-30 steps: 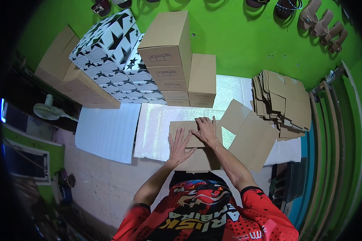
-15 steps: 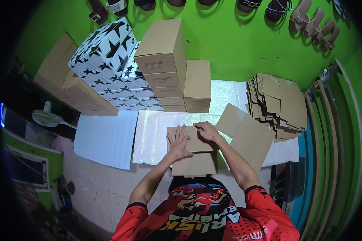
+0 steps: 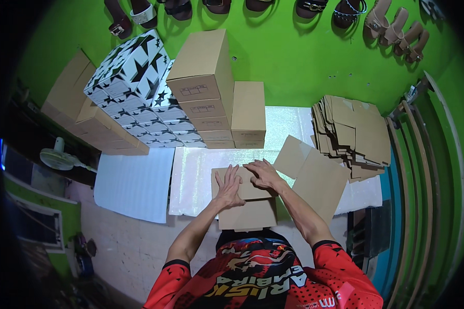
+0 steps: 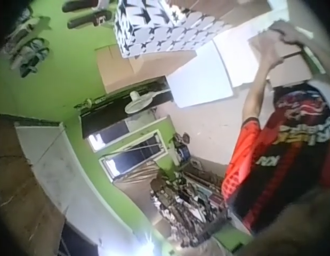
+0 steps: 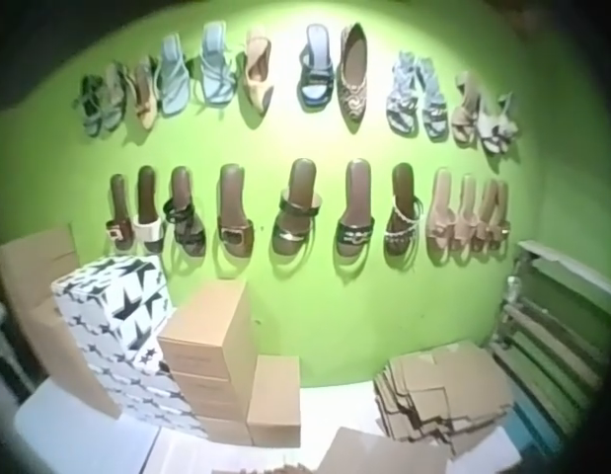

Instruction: Folding cardboard sheets to assemble shoe boxes.

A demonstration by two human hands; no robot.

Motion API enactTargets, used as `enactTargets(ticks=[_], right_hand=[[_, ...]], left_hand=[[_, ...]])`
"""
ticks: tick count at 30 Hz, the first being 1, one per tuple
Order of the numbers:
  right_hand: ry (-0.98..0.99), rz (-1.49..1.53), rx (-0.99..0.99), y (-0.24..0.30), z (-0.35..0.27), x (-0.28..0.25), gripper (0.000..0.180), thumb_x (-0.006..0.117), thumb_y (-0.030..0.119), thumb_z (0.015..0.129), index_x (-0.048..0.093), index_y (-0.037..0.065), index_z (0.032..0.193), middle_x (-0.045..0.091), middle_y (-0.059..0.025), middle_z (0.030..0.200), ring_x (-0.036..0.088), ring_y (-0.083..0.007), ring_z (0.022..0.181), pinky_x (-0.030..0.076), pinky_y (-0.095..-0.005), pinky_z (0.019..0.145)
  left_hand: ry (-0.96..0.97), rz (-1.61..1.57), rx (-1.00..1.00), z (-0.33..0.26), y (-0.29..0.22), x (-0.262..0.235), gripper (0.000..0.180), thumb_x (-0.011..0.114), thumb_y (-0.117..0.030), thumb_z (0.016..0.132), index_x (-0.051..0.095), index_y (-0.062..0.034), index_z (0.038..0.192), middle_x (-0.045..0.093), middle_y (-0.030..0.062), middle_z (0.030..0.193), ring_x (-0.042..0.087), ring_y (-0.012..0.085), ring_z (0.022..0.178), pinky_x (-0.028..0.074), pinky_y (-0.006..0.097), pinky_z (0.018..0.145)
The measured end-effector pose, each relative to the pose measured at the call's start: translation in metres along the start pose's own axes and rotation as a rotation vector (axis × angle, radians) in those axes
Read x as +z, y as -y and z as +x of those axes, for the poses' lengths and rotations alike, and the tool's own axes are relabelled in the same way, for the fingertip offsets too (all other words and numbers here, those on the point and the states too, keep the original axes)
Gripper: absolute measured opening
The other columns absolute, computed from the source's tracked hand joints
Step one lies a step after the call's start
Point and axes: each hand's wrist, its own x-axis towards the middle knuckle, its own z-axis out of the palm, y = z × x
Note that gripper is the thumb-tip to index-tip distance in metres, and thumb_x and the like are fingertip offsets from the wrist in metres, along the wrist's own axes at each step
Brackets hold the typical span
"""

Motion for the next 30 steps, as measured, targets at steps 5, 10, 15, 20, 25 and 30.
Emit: enactTargets(ticks=[5, 10, 15, 20, 25, 30], right_hand=[[0.104, -0.132, -0.117, 0.017, -0.023, -0.008, 0.136, 0.069, 0.093, 0.065, 0.028, 0.014, 0.169, 0.017, -0.0192, 0.176, 0.012, -0.0423, 0.163, 0.005, -0.0669, 0.129], [0.092, -0.254, -0.22, 0.009, -0.039, -0.002, 0.141, 0.075, 0.092, 0.058, 0.028, 0.017, 0.168, 0.013, -0.0221, 0.176, 0.012, -0.0485, 0.161, 0.007, -0.0754, 0.124], [0.141, -0.264, -0.088, 0.019, -0.03, -0.012, 0.142, 0.081, 0.087, 0.054, 0.029, 0.021, 0.168, 0.016, -0.0259, 0.174, 0.017, -0.0493, 0.159, 0.012, -0.0736, 0.124], [0.255, -0.244, -0.086, 0.017, -0.024, -0.019, 0.137, 0.078, 0.088, 0.058, 0.029, 0.022, 0.168, 0.015, -0.0276, 0.174, 0.018, -0.0512, 0.159, 0.011, -0.0758, 0.123], [0.024, -0.248, -0.157, 0.022, -0.045, -0.015, 0.134, 0.072, 0.093, 0.059, 0.037, 0.02, 0.165, 0.017, -0.0227, 0.175, 0.014, -0.0462, 0.161, 0.007, -0.0746, 0.125], [-0.05, -0.241, -0.074, 0.035, -0.028, -0.01, 0.114, 0.052, 0.091, 0.084, 0.039, 0.011, 0.164, 0.021, -0.0209, 0.175, 0.013, -0.0413, 0.163, 0.003, -0.0702, 0.127]], left_hand=[[-0.1, -0.005, 0.056, -0.013, 0.01, 0.003, 0.09, 0.095, -0.049, 0.055, 0.047, -0.0084, 0.119, 0.012, 0.0249, 0.173, -0.001, 0.0467, 0.162, -0.006, 0.084, 0.114], [-0.074, 0.065, 0.041, -0.008, 0.03, -0.023, 0.151, 0.094, -0.07, 0.046, 0.022, -0.0104, 0.164, -0.005, 0.0262, 0.176, -0.008, 0.0466, 0.163, -0.007, 0.083, 0.115], [0.204, 0.118, -0.059, -0.01, 0.067, -0.04, 0.173, 0.094, -0.074, 0.039, 0.001, -0.0169, 0.172, -0.006, 0.0262, 0.176, -0.009, 0.0464, 0.163, 0.001, 0.085, 0.115], [0.144, 0.113, 0.033, -0.008, 0.073, -0.034, 0.174, 0.093, -0.077, 0.039, 0.001, -0.0136, 0.172, -0.004, 0.0275, 0.176, -0.008, 0.0473, 0.162, 0.007, 0.085, 0.116], [0.071, 0.0, -0.05, -0.025, 0.061, -0.041, 0.171, 0.09, -0.081, 0.046, -0.001, -0.0098, 0.171, -0.006, 0.0294, 0.175, -0.009, 0.0474, 0.162, 0.003, 0.078, 0.121], [-0.038, -0.072, -0.148, -0.05, 0.075, -0.011, 0.172, 0.089, -0.081, 0.05, -0.009, -0.0061, 0.17, -0.011, 0.0293, 0.175, -0.011, 0.0435, 0.163, -0.005, 0.075, 0.122]])
